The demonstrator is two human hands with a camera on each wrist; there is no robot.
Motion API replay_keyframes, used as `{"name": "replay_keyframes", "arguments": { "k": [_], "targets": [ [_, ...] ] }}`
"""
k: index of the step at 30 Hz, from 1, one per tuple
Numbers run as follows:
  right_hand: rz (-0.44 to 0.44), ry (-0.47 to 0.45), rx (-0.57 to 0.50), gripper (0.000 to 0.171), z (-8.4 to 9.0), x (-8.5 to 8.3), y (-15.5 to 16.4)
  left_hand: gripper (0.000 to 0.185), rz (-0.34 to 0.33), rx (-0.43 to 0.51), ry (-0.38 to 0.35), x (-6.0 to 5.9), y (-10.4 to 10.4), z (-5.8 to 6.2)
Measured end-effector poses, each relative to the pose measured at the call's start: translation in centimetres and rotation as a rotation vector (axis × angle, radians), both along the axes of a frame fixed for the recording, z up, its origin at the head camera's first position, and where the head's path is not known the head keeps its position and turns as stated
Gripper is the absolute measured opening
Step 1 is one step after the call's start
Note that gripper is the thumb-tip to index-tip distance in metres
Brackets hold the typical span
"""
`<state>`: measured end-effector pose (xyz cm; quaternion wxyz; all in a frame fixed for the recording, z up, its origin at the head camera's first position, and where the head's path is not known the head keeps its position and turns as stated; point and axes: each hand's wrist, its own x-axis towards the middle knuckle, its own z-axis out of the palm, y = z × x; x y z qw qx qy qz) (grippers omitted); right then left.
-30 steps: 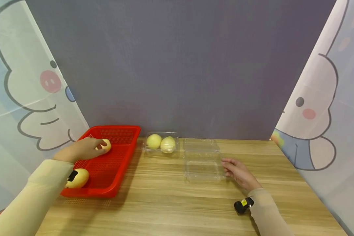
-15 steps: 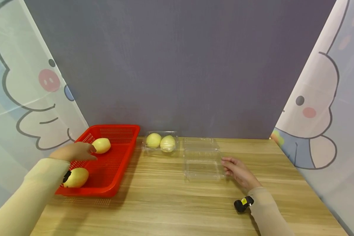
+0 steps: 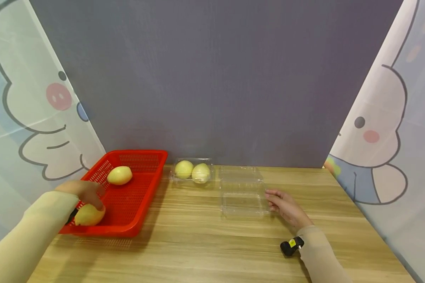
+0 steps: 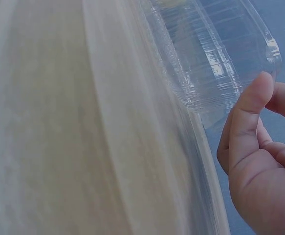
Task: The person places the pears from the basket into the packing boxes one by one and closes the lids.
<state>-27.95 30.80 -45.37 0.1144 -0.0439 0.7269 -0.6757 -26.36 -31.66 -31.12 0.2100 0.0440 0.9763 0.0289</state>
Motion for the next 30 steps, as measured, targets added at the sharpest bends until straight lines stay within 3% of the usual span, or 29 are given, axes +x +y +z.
{"name": "replay_keyframes", "arguments": {
  "k": [10,22,30],
  "targets": [
    [0.005,0.009,0.0,0.061,0.3,0.2,-0.2,0.024,0.001,-0.04,-0.042,0.0,-1.1,0.0],
    [0.018,0.011,0.002,0.061,0.2,0.1,-0.1,0.025,0.041,0.037,-0.083,0.4,-1.5,0.0],
    [0.03,0.021,0.002,0.061,0.4,0.2,-0.2,0.032,0.019,-0.049,-0.141,-0.5,-0.8,0.1]
  ]
}}
